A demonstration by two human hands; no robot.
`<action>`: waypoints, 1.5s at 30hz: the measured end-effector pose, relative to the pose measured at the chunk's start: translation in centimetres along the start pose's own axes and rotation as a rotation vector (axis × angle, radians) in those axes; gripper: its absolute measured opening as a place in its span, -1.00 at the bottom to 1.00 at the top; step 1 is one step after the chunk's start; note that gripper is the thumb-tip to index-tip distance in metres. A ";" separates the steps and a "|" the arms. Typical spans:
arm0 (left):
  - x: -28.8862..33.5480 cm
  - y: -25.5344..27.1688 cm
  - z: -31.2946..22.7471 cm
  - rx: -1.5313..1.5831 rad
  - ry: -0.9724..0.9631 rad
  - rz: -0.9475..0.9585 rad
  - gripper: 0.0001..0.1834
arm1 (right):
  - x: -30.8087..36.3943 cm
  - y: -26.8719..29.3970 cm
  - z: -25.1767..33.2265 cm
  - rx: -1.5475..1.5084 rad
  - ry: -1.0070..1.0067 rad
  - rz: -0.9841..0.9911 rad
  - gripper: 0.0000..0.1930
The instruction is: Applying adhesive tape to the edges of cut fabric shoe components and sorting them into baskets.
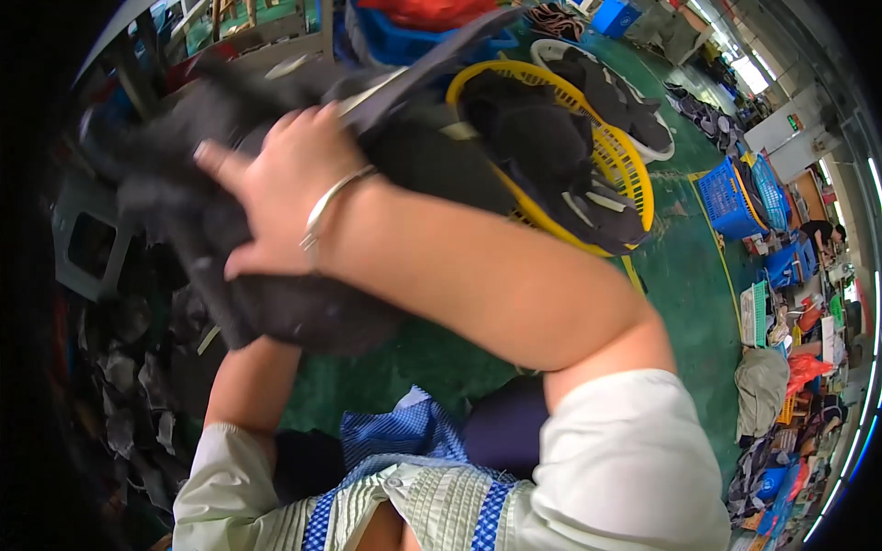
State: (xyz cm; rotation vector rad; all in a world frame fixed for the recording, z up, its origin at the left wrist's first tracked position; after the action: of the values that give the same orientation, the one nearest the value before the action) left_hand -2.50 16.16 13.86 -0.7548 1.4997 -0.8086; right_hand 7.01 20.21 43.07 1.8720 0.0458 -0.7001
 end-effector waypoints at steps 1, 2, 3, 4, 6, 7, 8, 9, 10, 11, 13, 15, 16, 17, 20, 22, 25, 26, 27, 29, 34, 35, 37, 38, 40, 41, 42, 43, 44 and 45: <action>-6.7 0.5 5.3 -0.002 0.011 0.008 -0.21 | 1.7 2.0 -4.4 0.078 -0.033 -0.031 -0.07; -13.1 0.9 9.1 -0.013 0.018 0.011 -0.21 | 3.2 3.7 -8.6 0.110 -0.053 -0.071 -0.08; -18.7 1.1 13.6 -0.026 0.015 0.010 -0.22 | 4.5 5.6 -12.4 0.141 -0.120 -0.029 -0.10; -21.3 1.2 14.8 -0.040 0.016 0.011 -0.22 | 6.0 7.3 -16.2 0.158 -0.191 0.033 -0.08; -31.1 2.0 23.2 -0.083 0.003 -0.008 -0.23 | 8.8 6.8 -23.3 0.252 -0.354 0.125 -0.04; -33.7 2.4 26.3 -0.096 0.003 -0.013 -0.23 | 11.0 5.0 -27.3 0.341 -0.386 0.156 0.02; -34.5 2.7 27.6 -0.105 0.009 -0.017 -0.23 | 13.8 2.9 -31.3 0.344 -0.446 0.198 0.06; -32.6 4.8 29.9 -0.257 0.076 -0.472 -0.33 | 16.6 -0.3 -34.6 0.280 -0.558 0.323 0.11; -28.4 6.4 32.0 -0.401 0.147 -0.928 -0.42 | 20.3 -4.7 -37.4 0.175 -0.681 0.502 0.17; -25.1 9.0 32.7 -0.976 0.480 -1.129 -0.63 | 24.1 -8.2 -39.7 0.114 -0.755 0.628 0.20; -20.1 7.5 33.2 -1.345 0.620 -0.709 -0.72 | 30.5 -14.0 -41.7 0.058 -0.984 0.812 0.18; -12.6 7.1 31.2 -1.465 0.721 -0.454 -0.67 | 33.3 -18.3 -42.4 0.069 -1.076 0.800 0.09; -9.2 6.0 29.1 -1.768 0.744 -0.230 -0.61 | 33.0 -19.0 -41.9 0.121 -1.077 0.722 0.04; -5.1 5.4 26.9 -1.883 0.877 -0.279 -0.58 | 32.7 -19.6 -41.5 0.155 -1.060 0.669 0.01; 4.9 1.5 19.7 -1.938 1.257 -0.741 -0.56 | 32.2 -23.3 -39.4 0.225 -0.970 0.543 -0.08; 7.6 -2.0 16.1 -1.856 1.311 -0.942 -0.63 | 33.5 -26.9 -38.1 0.288 -0.913 0.571 -0.13; 8.7 -6.7 9.8 -2.123 1.073 -0.663 -0.75 | 31.3 -25.9 -37.8 0.336 -0.928 0.674 -0.18; 7.7 -8.0 7.7 -2.165 0.974 -0.723 -0.78 | 31.2 -24.3 -37.9 0.347 -0.909 0.692 -0.18; 7.5 -9.0 5.3 -2.243 0.795 -0.655 -0.78 | 32.7 -24.0 -39.3 0.404 -0.834 0.607 -0.14; 9.5 -11.6 0.3 -2.044 0.786 -1.211 -0.74 | 34.4 -23.8 -40.7 0.440 -0.837 0.671 -0.05; 26.0 -16.6 -7.1 -1.131 0.310 -2.123 -0.69 | 37.8 -23.5 -43.3 0.301 -0.681 0.367 -0.01; 30.3 -16.8 -7.3 -0.846 0.210 -2.308 -0.68 | 36.7 -22.5 -42.8 0.192 -0.683 0.349 -0.05; 37.6 -16.1 -8.1 -0.483 0.104 -2.370 -0.62 | 32.9 -19.9 -40.5 0.087 -0.902 0.647 -0.11; 39.4 -13.4 -9.1 -0.451 0.099 -2.353 -0.57 | 34.3 -18.9 -43.4 0.127 -0.718 0.285 -0.16; 38.9 -5.3 -10.6 -0.440 0.113 -2.231 -0.52 | 39.0 -14.7 -56.5 0.271 -0.524 0.431 -0.20; 39.1 -5.2 -11.3 -0.437 0.069 -2.281 -0.47 | 38.6 -16.0 -54.8 0.269 -0.683 0.558 -0.20; 40.3 -5.9 -12.3 -0.396 -0.005 -2.356 -0.41 | 35.9 -16.1 -50.7 0.260 -0.823 0.687 -0.20; 41.3 -5.5 -13.7 -0.348 -0.073 -2.404 -0.34 | 31.3 -13.9 -43.8 0.236 -1.019 0.477 -0.27; 40.9 -2.3 -15.4 -0.332 -0.124 -2.369 -0.27 | 30.1 -10.7 -41.3 0.257 -0.949 0.373 -0.29; 40.2 0.9 -17.0 -0.313 -0.171 -2.337 -0.19 | 29.3 -8.4 -39.4 0.278 -0.874 0.277 -0.32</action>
State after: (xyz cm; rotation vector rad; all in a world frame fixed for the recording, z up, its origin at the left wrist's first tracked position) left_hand -22.53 -15.87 -7.94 -2.7018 -0.1664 -1.9223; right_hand 45.73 49.24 31.30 1.6277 -0.8876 -1.3106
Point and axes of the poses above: each hand's wrist, its own x-axis away from the middle knuckle, its own y-axis out of the back of the hand, z = x × y, the point moved 4 cm from there along -x, towards the middle knuckle, and after that the axes turned 1 degree about x, right-handed, at the moved point
